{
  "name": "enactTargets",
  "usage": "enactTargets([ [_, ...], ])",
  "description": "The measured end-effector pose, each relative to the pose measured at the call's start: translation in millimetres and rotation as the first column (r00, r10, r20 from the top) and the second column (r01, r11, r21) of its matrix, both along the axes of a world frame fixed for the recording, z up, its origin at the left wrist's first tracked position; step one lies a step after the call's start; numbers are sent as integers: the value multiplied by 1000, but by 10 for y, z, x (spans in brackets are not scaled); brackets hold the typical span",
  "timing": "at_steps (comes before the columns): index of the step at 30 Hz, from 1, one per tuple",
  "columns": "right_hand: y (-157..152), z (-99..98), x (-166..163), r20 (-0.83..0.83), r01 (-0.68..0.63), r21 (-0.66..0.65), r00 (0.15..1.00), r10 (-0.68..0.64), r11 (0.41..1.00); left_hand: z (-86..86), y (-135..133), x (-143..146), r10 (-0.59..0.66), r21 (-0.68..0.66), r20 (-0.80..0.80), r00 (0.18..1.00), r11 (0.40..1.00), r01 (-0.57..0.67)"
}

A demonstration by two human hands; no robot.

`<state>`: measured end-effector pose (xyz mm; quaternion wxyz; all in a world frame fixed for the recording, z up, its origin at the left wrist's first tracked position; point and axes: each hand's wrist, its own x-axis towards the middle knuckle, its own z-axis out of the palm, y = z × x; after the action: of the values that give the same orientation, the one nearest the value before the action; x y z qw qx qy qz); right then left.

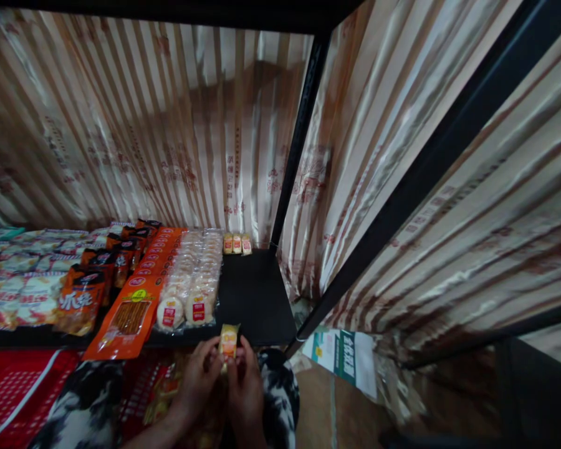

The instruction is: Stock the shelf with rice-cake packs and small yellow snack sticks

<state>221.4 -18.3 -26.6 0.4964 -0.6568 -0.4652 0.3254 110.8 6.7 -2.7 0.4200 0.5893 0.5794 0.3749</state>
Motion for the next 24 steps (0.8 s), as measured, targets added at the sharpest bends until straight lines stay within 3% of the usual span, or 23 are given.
enactTargets([
  [6,223,196,127,-83,-1,-23,997,-1,1000,98,239,189,8,-26,93,996,1000,-6],
  [11,459,269,241,-76,33,45,997,-29,998,228,465,343,-52,-3,42,998,999,52],
  [18,687,272,413,186,104,22,977,-106,994,201,709,532,-56,-52,-31,998,997,54],
  [24,855,232,463,426,156,-19,895,-133,988,323,813,641,-66,-95,-193,979,994,48],
])
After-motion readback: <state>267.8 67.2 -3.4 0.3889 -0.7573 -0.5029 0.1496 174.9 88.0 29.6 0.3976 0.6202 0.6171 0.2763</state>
